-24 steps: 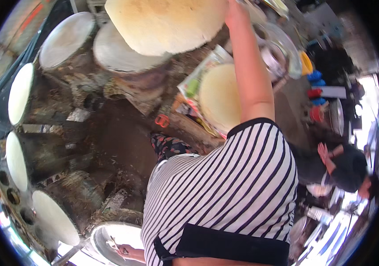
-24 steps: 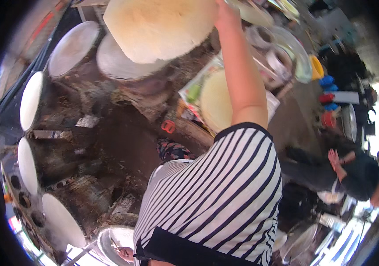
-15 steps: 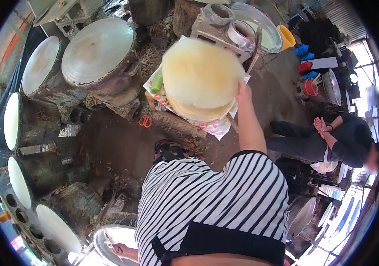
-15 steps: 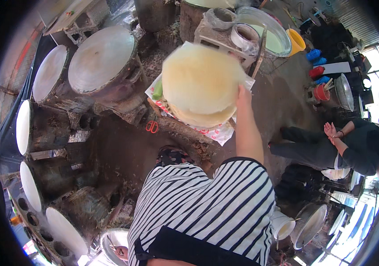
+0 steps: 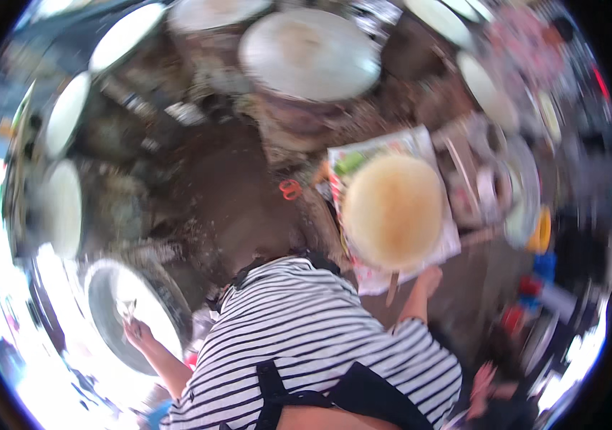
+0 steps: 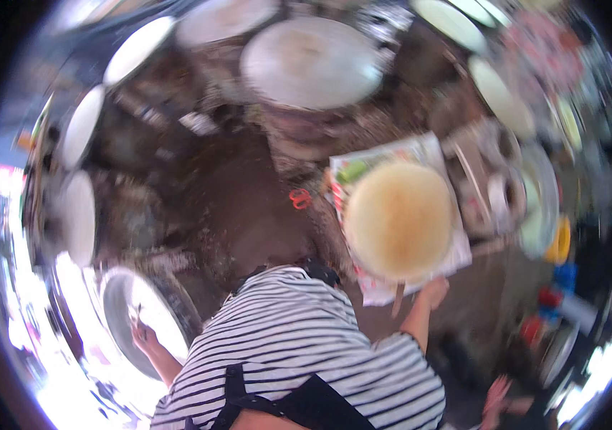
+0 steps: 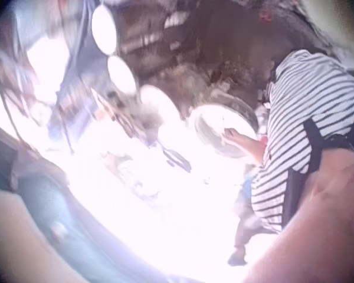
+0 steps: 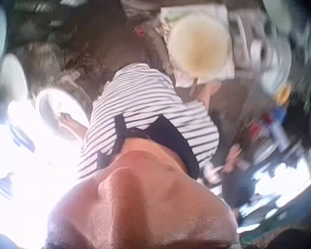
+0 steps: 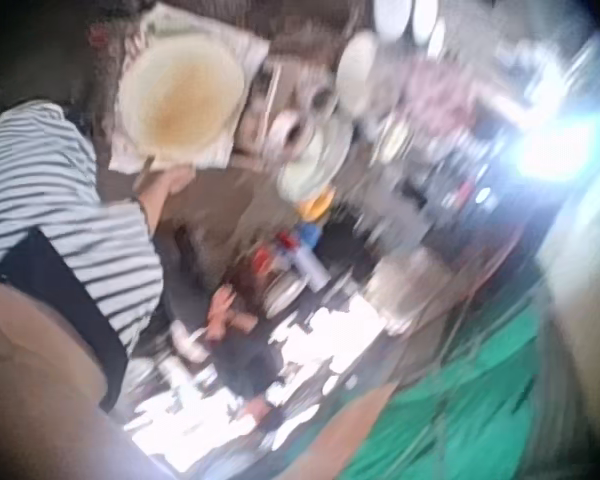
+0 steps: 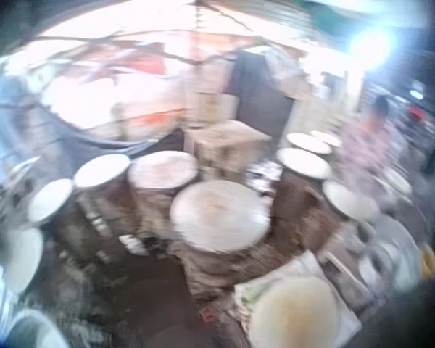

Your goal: The person ladles batter onto multiple hot cylindrical molds, spreads it evenly with a wooden stick, and removes the cooked crepes to a tray. The process repeats across several molds in a continuous cycle.

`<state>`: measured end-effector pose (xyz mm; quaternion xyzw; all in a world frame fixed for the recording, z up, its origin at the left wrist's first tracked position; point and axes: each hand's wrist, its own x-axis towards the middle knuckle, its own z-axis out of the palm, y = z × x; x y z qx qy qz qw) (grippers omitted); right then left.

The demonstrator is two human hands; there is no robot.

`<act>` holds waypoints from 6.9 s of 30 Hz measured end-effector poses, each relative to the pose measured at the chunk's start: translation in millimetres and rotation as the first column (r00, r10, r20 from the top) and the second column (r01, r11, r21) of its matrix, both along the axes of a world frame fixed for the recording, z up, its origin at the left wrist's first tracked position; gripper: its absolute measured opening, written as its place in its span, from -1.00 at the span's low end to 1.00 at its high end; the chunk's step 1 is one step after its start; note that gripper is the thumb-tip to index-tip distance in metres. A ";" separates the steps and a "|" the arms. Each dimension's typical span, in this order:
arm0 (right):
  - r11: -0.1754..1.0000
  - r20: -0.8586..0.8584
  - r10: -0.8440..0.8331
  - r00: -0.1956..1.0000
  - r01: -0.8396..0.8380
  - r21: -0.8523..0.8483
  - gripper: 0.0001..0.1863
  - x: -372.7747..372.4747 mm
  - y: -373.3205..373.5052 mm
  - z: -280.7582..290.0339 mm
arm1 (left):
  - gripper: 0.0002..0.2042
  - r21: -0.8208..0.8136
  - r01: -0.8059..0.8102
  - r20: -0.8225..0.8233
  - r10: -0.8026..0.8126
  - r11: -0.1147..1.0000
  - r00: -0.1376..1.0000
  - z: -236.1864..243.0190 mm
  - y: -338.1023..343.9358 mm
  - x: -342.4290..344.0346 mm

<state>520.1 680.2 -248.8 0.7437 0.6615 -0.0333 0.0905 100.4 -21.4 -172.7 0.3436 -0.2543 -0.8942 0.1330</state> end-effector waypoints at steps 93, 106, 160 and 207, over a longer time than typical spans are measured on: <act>-0.278 -0.919 -0.332 0.212 -0.953 -0.119 -0.86 -688.5 -390.4 117.3 | -0.86 -0.173 0.189 0.236 -0.145 0.967 0.961 243.1 82.4 -78.0; 0.774 -0.950 -0.290 -0.114 -0.612 -0.162 -0.89 -544.1 -121.1 123.7 | -0.81 0.141 0.988 -0.347 -0.931 0.068 0.114 248.9 323.7 -291.7; 0.949 -0.650 0.072 0.757 0.149 0.279 -0.62 -609.7 -51.0 99.7 | -0.56 -0.889 -0.405 0.317 -0.926 -0.214 -0.205 57.3 665.6 -408.5; 0.919 -0.607 0.289 0.740 -0.036 0.393 -0.62 -652.7 -4.5 101.3 | -0.84 -0.768 0.567 0.102 -0.931 -0.297 -0.350 89.0 608.9 -436.8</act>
